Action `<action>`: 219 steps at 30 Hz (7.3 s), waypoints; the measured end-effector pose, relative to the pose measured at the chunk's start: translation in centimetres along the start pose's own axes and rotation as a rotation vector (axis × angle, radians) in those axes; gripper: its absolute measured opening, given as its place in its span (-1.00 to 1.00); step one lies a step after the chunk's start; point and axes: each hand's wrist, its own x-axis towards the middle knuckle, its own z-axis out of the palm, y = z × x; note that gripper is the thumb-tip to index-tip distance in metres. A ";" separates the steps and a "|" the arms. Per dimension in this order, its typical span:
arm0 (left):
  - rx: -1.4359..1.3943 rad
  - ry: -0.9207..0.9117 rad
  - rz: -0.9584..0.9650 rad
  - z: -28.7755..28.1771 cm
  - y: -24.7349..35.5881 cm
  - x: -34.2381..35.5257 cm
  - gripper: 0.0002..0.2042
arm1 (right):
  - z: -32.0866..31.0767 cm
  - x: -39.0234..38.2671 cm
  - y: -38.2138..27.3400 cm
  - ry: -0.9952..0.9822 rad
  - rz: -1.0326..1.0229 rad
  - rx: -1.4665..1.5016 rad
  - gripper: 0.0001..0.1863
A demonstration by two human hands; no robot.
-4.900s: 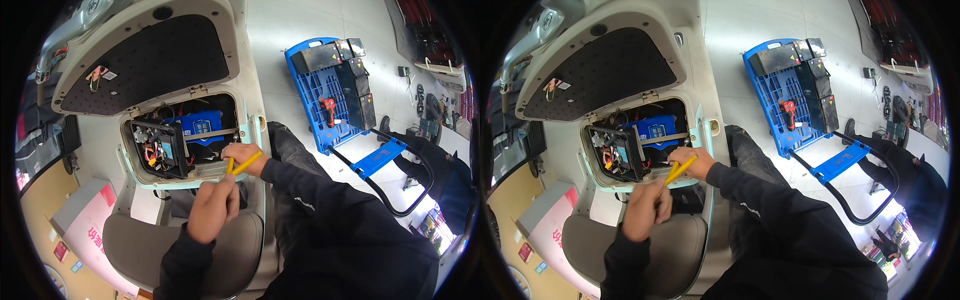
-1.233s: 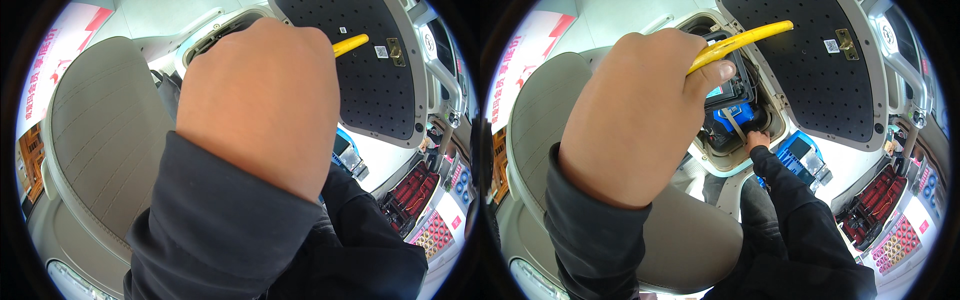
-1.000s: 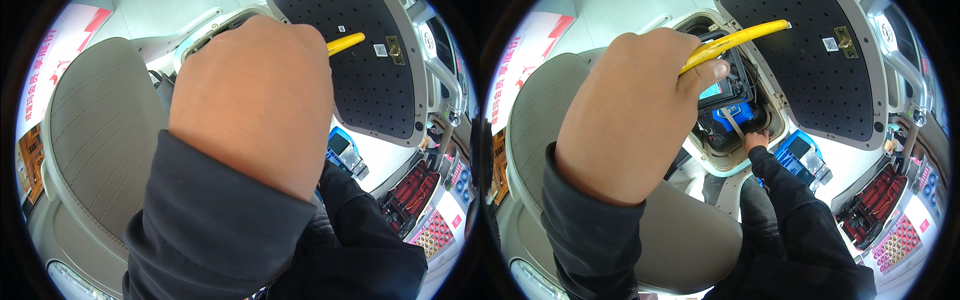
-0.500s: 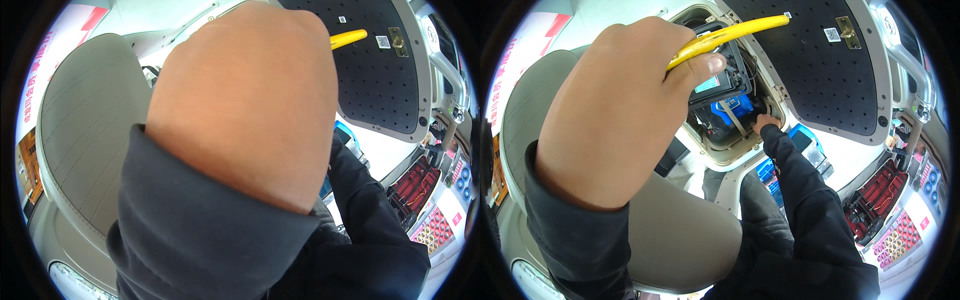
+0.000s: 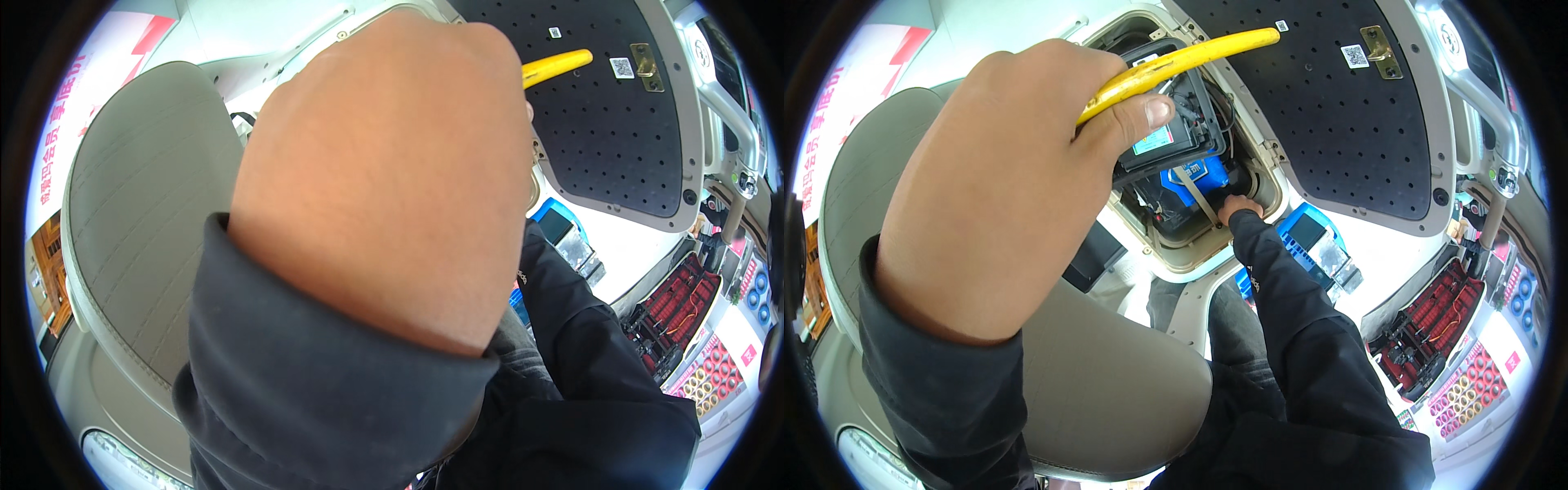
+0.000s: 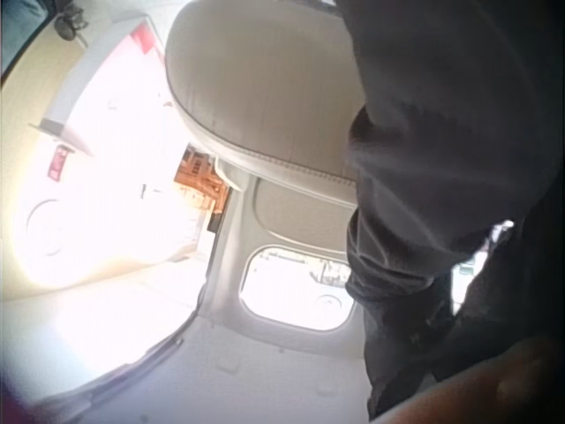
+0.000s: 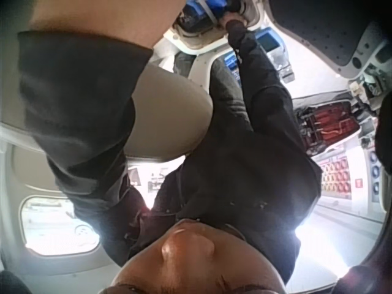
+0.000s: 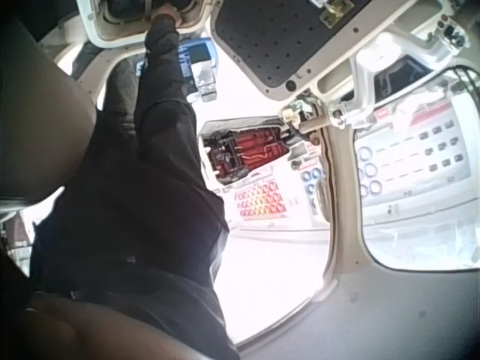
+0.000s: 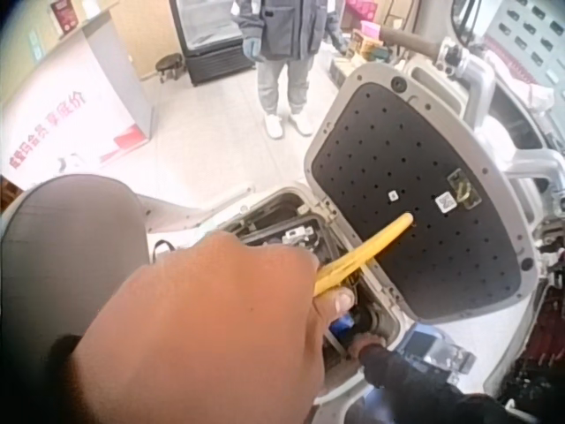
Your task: The person opens the seat compartment of a light-blue electric scooter, removes a black plastic cover, and uses a yellow-handled tool to tighten or adjust components around the battery and wiring. The person then replaces the cover and continues adjusting parts inside the compartment.
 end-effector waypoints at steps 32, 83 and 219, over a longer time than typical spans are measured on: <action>-0.036 0.059 -0.149 1.3 1.0 -0.2 -0.75 | 3.8 -1.5 -1.1 0.014 -0.286 -0.370 -0.54; -0.165 -0.733 -0.127 7.2 9.0 -0.5 -0.69 | -11.0 -28.6 3.6 0.213 -0.156 0.356 -0.63; 0.177 -0.421 0.339 21.4 13.3 -6.4 -0.65 | -9.2 -28.3 4.7 0.232 -0.270 0.392 -0.65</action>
